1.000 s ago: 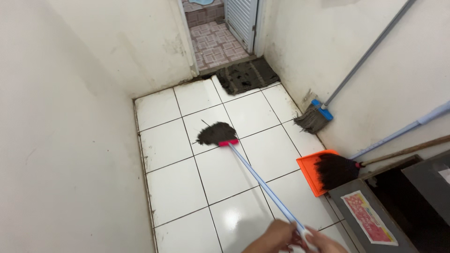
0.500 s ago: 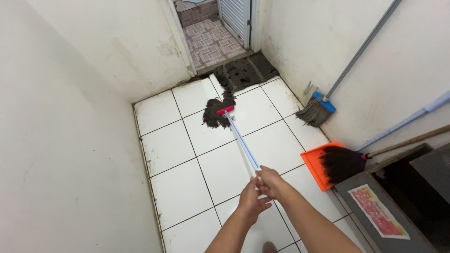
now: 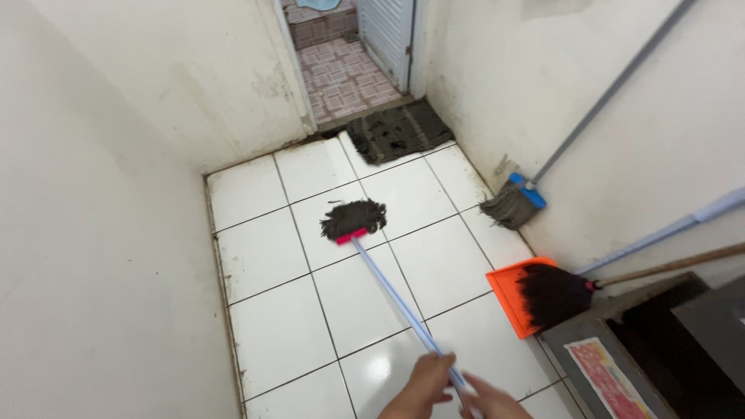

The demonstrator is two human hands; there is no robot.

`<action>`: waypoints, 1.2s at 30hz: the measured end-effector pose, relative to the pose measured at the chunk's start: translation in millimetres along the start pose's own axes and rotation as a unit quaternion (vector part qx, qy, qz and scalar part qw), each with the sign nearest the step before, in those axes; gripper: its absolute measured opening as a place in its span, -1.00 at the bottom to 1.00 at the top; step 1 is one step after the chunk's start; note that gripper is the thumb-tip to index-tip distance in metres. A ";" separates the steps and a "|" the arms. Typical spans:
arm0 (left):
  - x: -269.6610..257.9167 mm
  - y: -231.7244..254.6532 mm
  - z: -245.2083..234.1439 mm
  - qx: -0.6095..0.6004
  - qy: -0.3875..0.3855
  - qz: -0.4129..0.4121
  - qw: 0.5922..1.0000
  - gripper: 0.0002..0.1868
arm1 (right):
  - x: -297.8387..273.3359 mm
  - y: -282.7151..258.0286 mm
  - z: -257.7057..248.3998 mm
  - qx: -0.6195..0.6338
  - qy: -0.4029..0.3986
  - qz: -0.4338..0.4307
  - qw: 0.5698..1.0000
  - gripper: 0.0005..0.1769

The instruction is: The person sweeps the white tiled floor in a narrow hallway and around a storage shelf using a broom, pushing debris into a dustpan.

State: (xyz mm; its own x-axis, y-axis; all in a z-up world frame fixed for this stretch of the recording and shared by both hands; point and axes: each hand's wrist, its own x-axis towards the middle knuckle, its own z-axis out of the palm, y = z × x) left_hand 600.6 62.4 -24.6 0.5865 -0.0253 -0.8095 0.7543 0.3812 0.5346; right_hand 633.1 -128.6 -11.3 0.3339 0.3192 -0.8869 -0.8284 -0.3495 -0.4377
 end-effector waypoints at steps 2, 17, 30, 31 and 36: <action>-18.4 25.7 -14.2 -0.063 0.022 0.047 0.997 -0.34 | 44.7 -42.3 38.7 0.048 -0.040 -0.027 0.998 -0.48; -28.9 8.6 -65.2 0.257 0.224 0.202 0.918 -0.35 | 90.9 -85.8 106.9 -0.034 0.022 -0.072 0.997 -0.42; 47.6 -36.9 -50.8 -0.168 0.094 -0.010 0.981 -0.49 | 2.1 -45.6 122.5 0.084 -0.061 0.009 0.995 -0.32; 54.2 -28.8 -71.9 -0.221 0.094 -0.039 0.970 -0.48 | 16.9 -60.9 133.8 0.084 -0.067 0.001 0.994 -0.31; 71.5 2.5 -105.5 -0.269 0.123 0.010 0.955 -0.41 | 63.2 -104.9 157.0 0.064 -0.065 -0.007 0.996 -0.33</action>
State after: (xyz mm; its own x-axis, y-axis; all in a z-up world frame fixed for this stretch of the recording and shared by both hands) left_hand 613.3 159.1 -106.8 0.4617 0.1795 -0.8687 0.4436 0.8013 0.4014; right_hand 670.5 66.5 1.8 0.2911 0.4372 -0.8509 -0.8777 -0.2318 -0.4194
